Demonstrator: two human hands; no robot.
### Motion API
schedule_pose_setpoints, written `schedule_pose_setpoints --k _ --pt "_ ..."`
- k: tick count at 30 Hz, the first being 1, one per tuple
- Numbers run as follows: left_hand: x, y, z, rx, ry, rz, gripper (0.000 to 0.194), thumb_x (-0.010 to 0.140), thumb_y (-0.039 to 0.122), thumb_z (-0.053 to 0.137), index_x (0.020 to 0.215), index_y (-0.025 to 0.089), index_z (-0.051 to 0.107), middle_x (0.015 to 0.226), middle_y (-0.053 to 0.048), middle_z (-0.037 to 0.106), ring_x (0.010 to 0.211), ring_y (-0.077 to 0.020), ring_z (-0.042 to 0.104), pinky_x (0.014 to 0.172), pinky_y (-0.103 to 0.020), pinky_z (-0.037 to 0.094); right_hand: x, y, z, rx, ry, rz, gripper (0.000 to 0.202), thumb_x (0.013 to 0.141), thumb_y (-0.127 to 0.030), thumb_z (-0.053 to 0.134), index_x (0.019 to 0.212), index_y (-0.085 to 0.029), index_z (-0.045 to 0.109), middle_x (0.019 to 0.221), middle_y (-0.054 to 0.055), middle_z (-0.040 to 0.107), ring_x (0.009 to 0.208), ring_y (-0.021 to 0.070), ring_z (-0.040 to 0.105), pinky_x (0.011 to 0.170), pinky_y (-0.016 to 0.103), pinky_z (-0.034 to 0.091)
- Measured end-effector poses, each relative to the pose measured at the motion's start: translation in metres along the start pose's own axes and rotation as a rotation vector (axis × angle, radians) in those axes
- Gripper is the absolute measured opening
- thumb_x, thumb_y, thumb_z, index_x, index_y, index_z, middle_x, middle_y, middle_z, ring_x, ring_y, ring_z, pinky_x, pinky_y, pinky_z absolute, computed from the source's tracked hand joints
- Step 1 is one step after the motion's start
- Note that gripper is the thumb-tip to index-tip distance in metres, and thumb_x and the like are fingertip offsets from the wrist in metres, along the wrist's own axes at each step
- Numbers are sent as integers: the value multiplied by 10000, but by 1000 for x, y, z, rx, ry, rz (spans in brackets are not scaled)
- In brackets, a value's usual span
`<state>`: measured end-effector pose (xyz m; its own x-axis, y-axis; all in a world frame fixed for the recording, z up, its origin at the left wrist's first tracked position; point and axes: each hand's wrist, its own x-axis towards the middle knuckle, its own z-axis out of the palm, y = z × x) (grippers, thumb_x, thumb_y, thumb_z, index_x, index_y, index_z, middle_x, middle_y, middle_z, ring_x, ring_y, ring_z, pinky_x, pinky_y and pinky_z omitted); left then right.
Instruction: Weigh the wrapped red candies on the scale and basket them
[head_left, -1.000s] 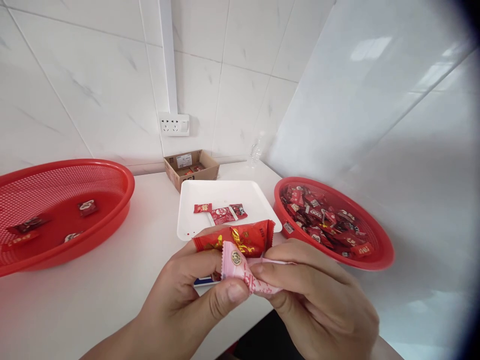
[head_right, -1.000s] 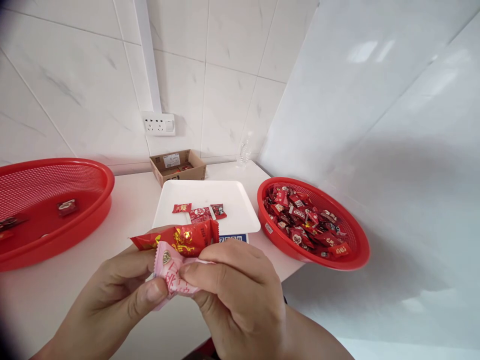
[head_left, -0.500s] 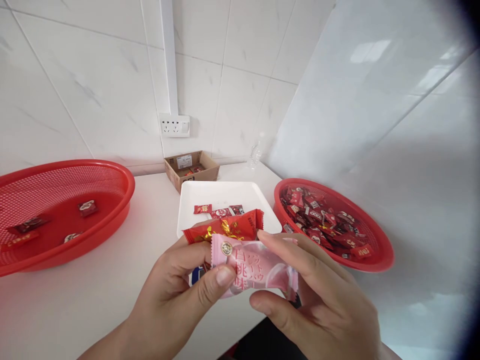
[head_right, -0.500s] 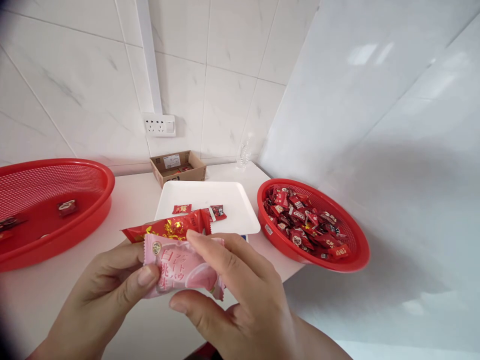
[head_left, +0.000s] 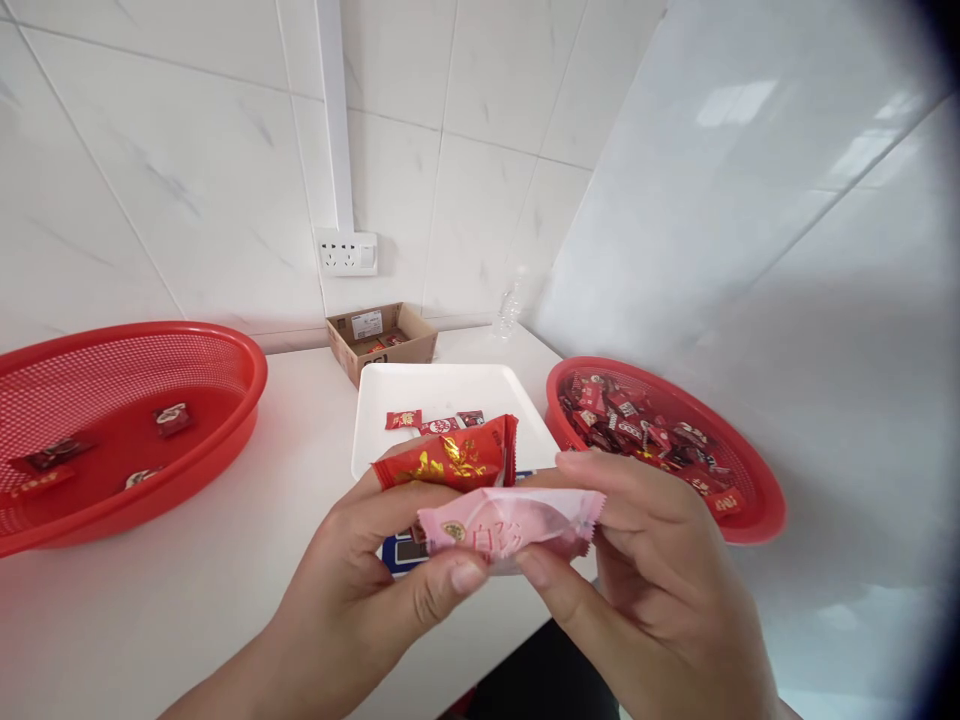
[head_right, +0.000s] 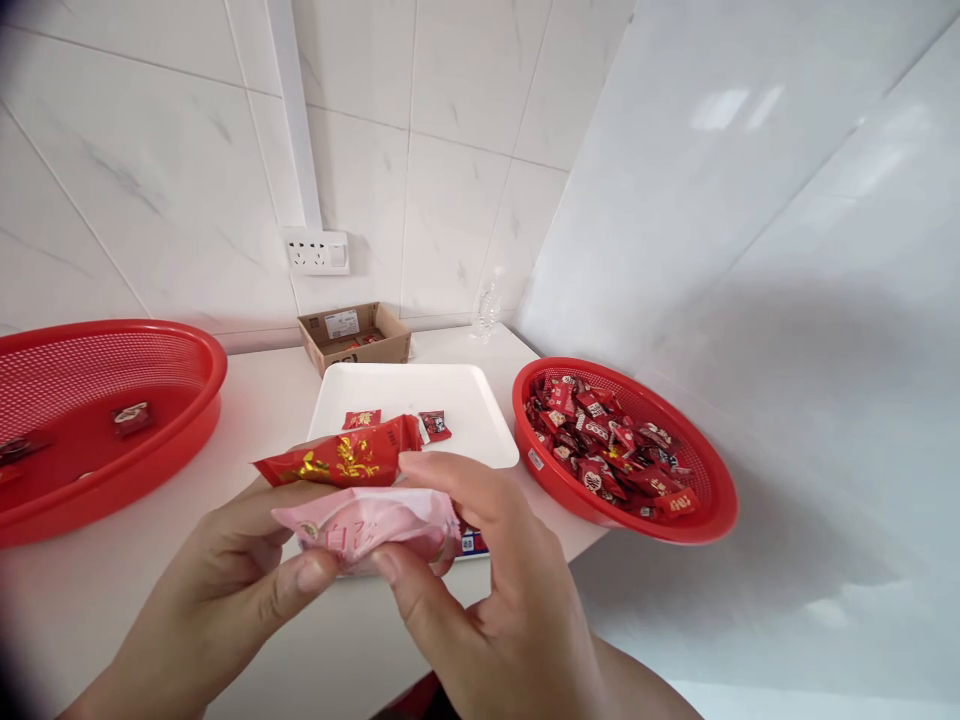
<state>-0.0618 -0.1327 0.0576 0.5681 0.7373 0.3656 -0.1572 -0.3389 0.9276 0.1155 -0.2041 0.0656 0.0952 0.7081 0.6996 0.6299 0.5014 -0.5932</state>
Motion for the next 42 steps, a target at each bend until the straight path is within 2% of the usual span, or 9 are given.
schedule_pose_setpoints --k 2,5,10,14,18,22,28,37,42 --pt "1 0 1 -1 -37 -32 208 912 375 668 1083 335 780 1080 -24 767 1026 -226 668 880 -305 528 2 0 3 27 -17 9 458 854 -163 670 1259 -341 549 1007 5 738 795 166 729 692 256 628" --pt "1 0 2 39 -23 -25 202 947 327 625 1072 353 781 1147 -5 758 1086 -215 662 924 -298 523 4 1 8 68 -21 18 432 848 -135 656 1223 -325 556 962 5 734 718 157 714 637 252 624" --pt "-1 -1 2 77 2 40 225 965 280 595 1059 366 781 1142 9 760 1166 -224 629 998 -328 507 3 1 10 134 -41 77 445 859 -175 691 1244 -350 555 985 -5 730 765 162 718 660 262 617" --pt "1 -2 1 53 -8 19 204 965 304 595 1036 353 779 1205 10 734 1190 -225 614 1008 -333 502 5 1 8 136 -49 91 394 886 -219 682 1230 -367 560 989 -29 744 776 141 720 639 223 599" --pt "4 -4 1 60 18 15 168 944 376 621 909 322 775 1112 19 749 1057 -199 664 877 -276 535 9 0 7 119 -1 124 317 867 -190 681 1120 -357 588 924 -40 749 655 125 693 494 198 537" --pt "3 -6 2 86 61 -3 203 943 414 612 878 284 755 929 8 755 863 -172 673 725 -243 526 10 0 8 148 21 163 316 863 -182 677 1107 -364 592 878 -45 741 658 129 690 515 199 551" --pt "0 -9 1 121 80 6 276 979 397 549 797 256 701 817 9 723 800 -168 630 704 -253 487 8 4 9 228 -60 189 398 893 -260 691 1243 -391 554 974 -21 746 795 164 727 647 255 612" --pt "4 -5 3 93 82 8 279 997 376 513 802 274 684 765 28 617 708 -130 533 627 -196 450 0 14 8 230 -75 254 345 927 -269 646 1232 -406 558 1020 -20 748 646 124 662 501 210 525" --pt "3 -5 5 95 84 6 306 996 377 515 749 258 650 696 30 547 648 -132 456 582 -207 405 3 10 7 251 -45 259 274 919 -248 642 1165 -352 583 768 -47 693 505 108 574 431 208 482"
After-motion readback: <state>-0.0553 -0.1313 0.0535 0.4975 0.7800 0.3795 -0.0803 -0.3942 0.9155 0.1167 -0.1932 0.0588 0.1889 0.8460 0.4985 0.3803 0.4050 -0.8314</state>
